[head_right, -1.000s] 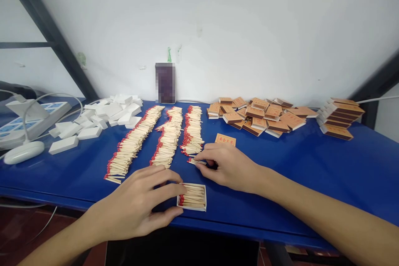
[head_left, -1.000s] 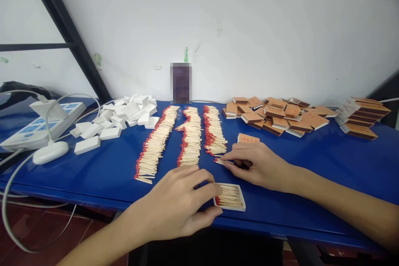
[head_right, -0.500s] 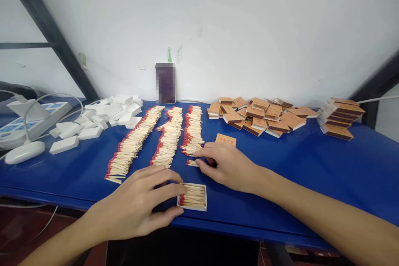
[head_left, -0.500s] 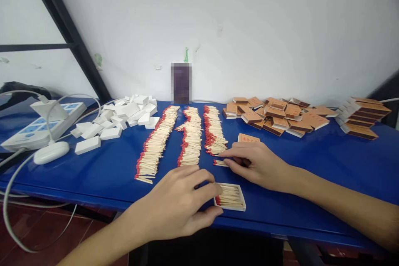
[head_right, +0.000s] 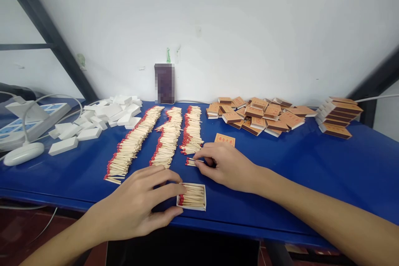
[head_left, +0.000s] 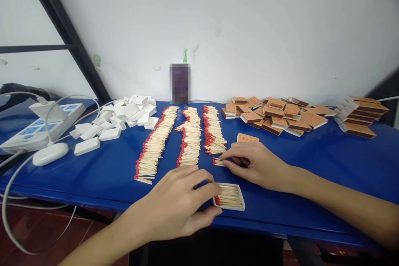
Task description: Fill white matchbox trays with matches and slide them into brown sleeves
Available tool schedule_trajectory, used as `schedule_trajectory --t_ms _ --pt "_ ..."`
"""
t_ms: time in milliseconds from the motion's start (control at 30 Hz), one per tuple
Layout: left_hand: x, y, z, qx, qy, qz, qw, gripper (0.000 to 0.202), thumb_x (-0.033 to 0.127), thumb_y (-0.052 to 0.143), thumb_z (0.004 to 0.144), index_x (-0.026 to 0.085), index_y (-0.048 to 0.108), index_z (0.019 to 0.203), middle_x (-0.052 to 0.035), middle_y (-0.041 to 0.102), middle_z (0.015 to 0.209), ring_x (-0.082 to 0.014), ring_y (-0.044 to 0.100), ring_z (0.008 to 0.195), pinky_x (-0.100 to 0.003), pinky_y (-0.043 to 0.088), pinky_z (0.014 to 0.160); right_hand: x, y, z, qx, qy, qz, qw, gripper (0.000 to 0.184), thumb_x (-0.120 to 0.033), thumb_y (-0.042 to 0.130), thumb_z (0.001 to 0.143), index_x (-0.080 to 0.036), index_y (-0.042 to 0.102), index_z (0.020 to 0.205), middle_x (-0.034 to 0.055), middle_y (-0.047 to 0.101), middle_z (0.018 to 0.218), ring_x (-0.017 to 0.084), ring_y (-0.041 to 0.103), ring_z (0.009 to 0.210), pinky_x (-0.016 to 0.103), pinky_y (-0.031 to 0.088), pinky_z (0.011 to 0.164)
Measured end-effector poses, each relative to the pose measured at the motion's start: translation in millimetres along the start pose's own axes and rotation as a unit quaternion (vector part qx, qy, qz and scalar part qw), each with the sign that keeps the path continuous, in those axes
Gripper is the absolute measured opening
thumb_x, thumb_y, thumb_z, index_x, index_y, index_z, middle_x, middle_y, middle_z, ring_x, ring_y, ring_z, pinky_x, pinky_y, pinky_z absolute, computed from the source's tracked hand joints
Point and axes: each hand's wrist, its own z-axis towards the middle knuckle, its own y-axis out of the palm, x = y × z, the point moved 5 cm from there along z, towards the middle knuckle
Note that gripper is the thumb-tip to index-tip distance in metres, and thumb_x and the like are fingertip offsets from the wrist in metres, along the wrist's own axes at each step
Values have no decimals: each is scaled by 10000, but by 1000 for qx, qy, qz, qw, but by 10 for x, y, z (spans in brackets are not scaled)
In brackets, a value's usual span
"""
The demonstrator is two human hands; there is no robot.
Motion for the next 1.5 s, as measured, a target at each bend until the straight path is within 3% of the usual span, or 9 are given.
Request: schedule_trajectory --t_ms 233,400,600,1033,1500 --pt "-9 -5 -2 -8 -4 -5 1000 171 275 575 972 182 640 1100 -48 661 1040 -184 615 850 -347 534 810 -13 -3 -21 -7 -11 15 1000 201 -247 550 961 -181 739 933 7 591 666 131 519 582 255 386 540" --pt "-11 8 -8 -12 -4 -6 1000 180 291 573 975 186 639 1105 -44 657 1047 -186 613 859 -355 533 813 28 -29 -26 55 4 8 998 206 -215 528 960 -176 728 987 -19 577 596 125 521 545 245 389 530" --pt "-15 14 -3 -8 -3 -6 1000 183 291 569 979 187 637 1114 -38 656 1045 -182 613 853 -351 533 804 87 -22 58 123 10 -38 992 114 -227 625 912 -175 723 940 -52 536 560 99 471 481 237 376 531" --pt "-16 20 0 -8 -3 -3 1000 186 302 564 984 186 636 1109 -42 653 1046 -187 615 857 -356 530 806 138 63 155 125 13 -36 991 81 -205 673 875 -180 745 846 -49 552 546 95 467 484 226 364 526" --pt "-25 34 -5 -12 -6 -6 1000 180 307 574 979 190 635 1102 -41 653 1050 -185 615 866 -352 525 817 145 50 152 129 1 -34 991 140 -152 613 877 -179 710 780 -37 567 577 96 485 500 220 367 528"
